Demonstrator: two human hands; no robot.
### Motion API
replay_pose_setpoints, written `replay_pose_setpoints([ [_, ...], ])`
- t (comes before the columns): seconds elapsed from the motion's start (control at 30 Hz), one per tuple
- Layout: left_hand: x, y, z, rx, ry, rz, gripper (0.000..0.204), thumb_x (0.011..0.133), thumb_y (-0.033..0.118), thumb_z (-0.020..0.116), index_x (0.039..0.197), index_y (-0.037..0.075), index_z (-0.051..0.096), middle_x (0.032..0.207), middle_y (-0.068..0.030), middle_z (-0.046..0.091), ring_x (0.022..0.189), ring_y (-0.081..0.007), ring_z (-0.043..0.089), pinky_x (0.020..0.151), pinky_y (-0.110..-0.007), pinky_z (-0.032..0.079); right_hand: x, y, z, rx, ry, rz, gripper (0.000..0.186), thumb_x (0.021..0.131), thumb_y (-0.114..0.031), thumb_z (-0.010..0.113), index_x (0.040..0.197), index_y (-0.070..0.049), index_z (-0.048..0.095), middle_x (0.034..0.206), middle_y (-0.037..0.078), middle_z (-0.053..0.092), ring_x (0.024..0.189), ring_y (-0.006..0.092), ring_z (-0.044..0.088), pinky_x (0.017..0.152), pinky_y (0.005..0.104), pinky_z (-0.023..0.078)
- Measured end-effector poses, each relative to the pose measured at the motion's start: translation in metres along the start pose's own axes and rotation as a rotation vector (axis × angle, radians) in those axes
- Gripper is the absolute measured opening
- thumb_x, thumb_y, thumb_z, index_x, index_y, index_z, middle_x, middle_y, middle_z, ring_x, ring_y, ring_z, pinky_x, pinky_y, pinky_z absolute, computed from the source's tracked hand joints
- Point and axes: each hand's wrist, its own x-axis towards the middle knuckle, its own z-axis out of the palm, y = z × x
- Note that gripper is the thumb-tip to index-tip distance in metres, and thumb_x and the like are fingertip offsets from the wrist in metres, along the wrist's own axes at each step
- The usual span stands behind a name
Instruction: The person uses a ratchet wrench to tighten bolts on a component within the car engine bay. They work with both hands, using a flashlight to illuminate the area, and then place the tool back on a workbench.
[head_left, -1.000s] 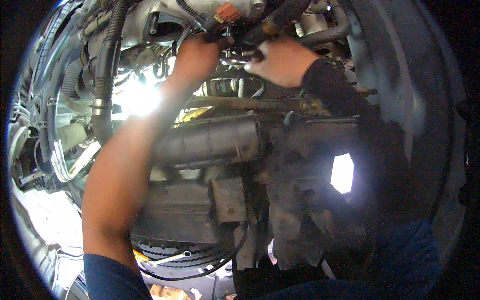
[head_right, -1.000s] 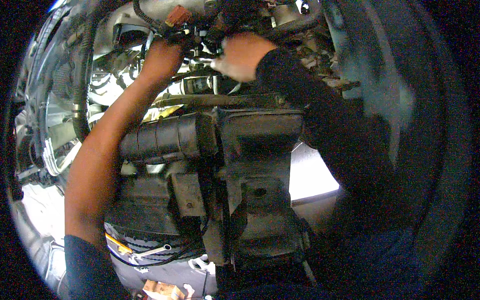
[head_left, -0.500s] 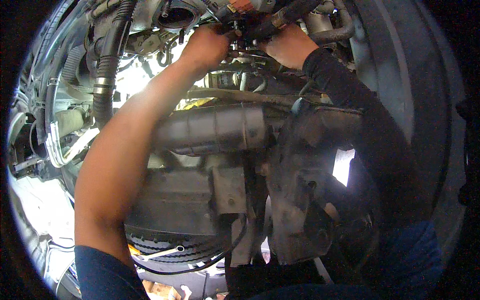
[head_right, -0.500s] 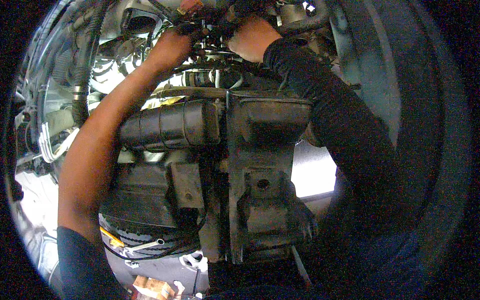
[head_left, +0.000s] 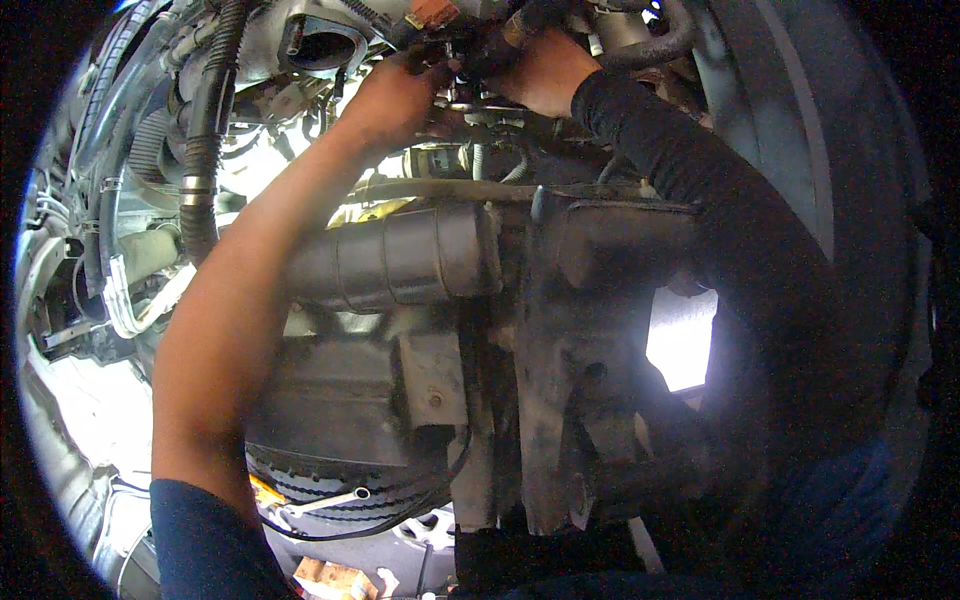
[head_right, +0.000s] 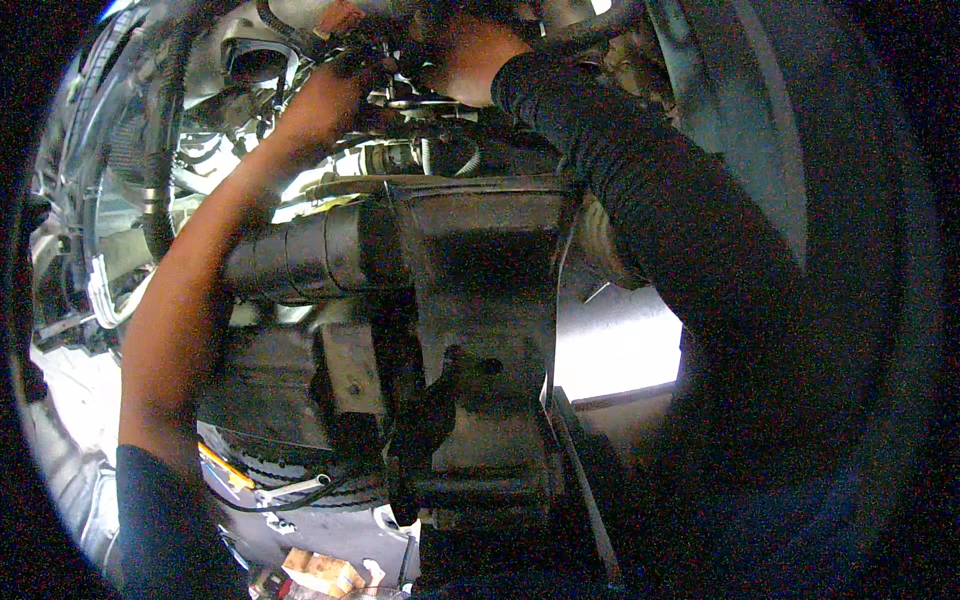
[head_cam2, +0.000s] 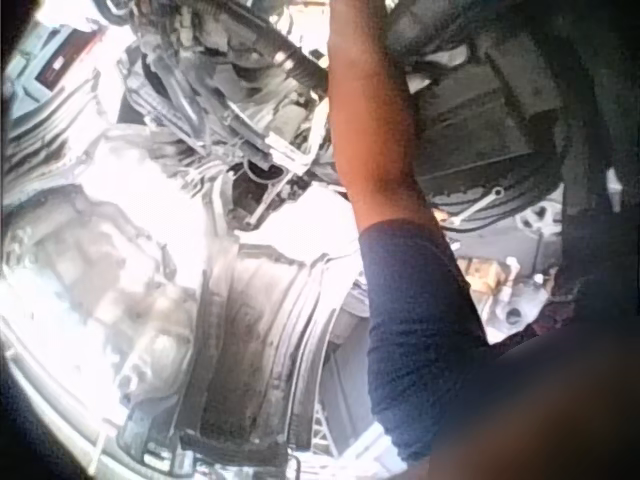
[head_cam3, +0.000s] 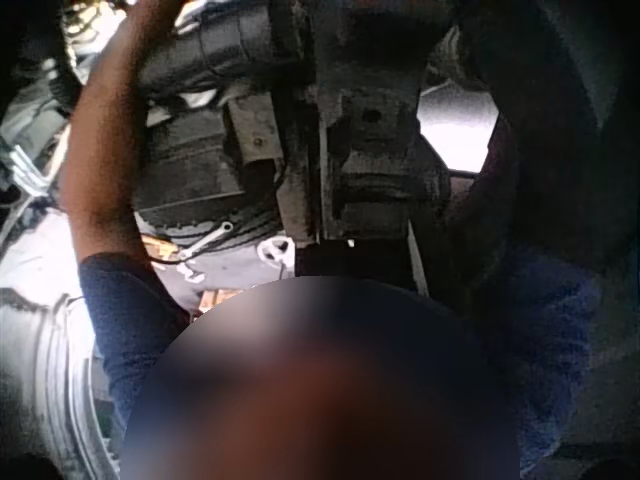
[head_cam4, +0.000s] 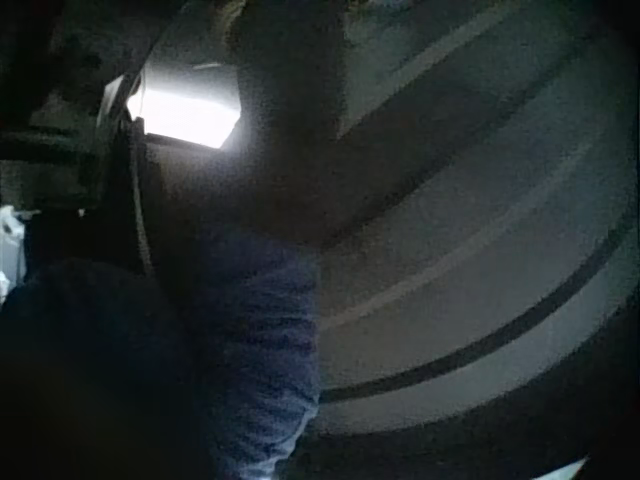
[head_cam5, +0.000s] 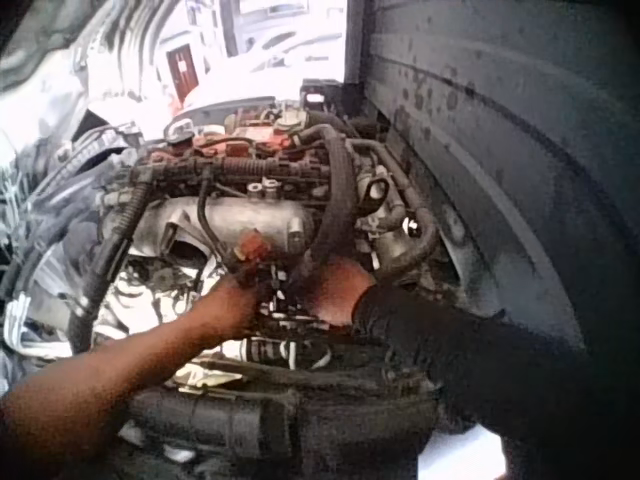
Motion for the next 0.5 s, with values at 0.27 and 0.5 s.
replay_pose_setpoints([
  [0.27, 0.000, 0.002, 0.000, 0.091, 0.051, -0.088, 0.033, 0.103, 0.031, 0.056, 0.120, 0.004, 0.066, 0.105, -0.0110, 0.074, 0.083, -0.0208, 0.073, 0.079, -0.037, 0.055, -0.007, -0.007, -0.002, 0.123, -0.095, 0.168, 0.063, 0.081, -0.053, 0.071, 0.123, -0.006, 0.064, 0.112, 0.020, 0.070, 0.103, 0.0381, 0.066, 0.095, 0.0467, 0.052],
  [0.5, 0.000, 0.004, 0.002, 0.164, 0.061, -0.043, 0.034, 0.103, 0.030, 0.051, 0.123, 0.007, 0.066, 0.104, -0.0138, 0.074, 0.088, -0.0244, 0.069, 0.079, -0.039, 0.054, -0.010, -0.020, -0.014, 0.040, 0.002, 0.035, 0.068, 0.074, -0.059, 0.078, 0.109, -0.001, 0.072, 0.101, 0.024, 0.073, 0.093, 0.0398, 0.071, 0.088, 0.0477, 0.057],
])
